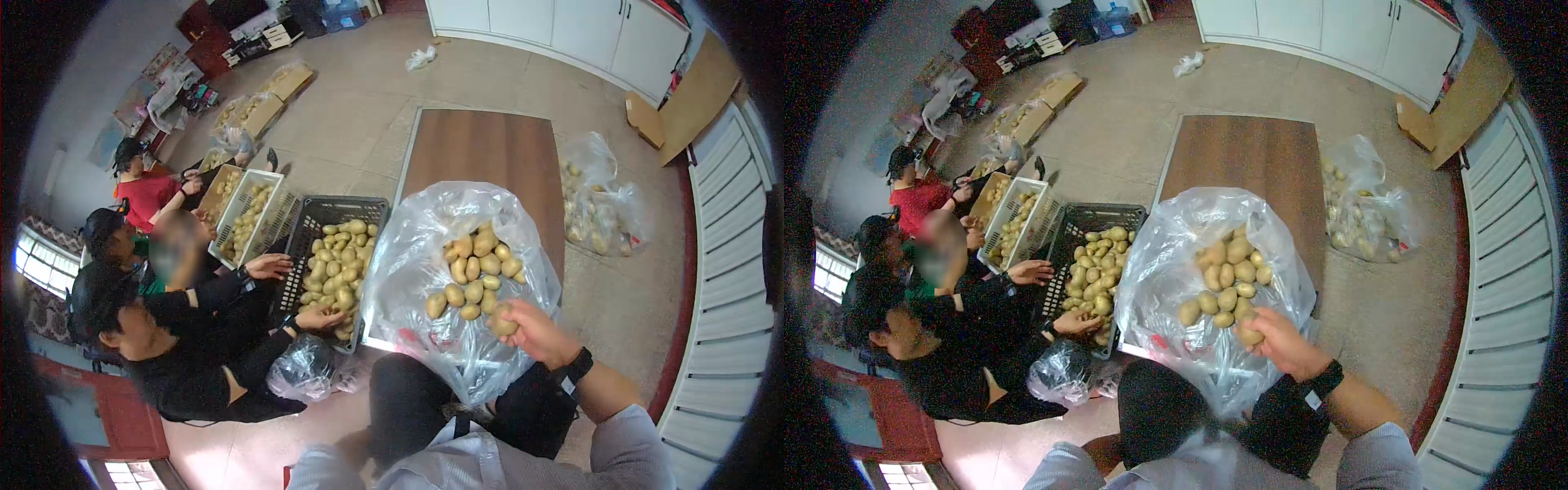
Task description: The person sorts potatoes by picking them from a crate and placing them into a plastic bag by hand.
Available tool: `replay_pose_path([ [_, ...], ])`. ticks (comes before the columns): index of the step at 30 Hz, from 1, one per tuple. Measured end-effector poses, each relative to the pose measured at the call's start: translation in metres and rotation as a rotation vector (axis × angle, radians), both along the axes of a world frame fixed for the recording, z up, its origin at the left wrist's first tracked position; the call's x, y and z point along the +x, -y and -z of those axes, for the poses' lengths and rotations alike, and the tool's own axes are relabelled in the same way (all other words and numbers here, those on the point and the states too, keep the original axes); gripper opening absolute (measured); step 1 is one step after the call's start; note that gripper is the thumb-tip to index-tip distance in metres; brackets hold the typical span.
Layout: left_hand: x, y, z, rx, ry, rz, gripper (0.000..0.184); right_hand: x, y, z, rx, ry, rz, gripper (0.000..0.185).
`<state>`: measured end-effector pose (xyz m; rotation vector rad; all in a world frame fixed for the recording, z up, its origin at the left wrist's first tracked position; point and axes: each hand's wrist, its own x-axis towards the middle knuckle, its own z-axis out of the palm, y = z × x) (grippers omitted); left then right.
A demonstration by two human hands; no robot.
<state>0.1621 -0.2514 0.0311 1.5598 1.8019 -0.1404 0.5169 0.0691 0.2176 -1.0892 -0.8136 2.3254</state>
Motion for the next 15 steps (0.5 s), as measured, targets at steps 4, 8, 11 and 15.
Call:
replay_pose_path([
  [4,0.001,0.016,0.002,0.045,-0.001,0.035,0.027,-0.020,0.030,-0.012,0.047,-0.031,-0.045,0.026],
  [8,0.003,0.043,0.003,0.097,0.003,0.060,0.027,-0.041,0.069,0.007,0.165,0.024,-0.083,0.023],
  [11,0.002,0.048,0.005,0.139,0.007,0.076,0.027,-0.047,0.067,-0.004,0.176,0.041,-0.180,0.015],
  [15,0.008,0.054,0.014,0.136,0.036,0.113,0.027,-0.042,0.093,0.004,0.201,0.119,-0.097,0.015],
])
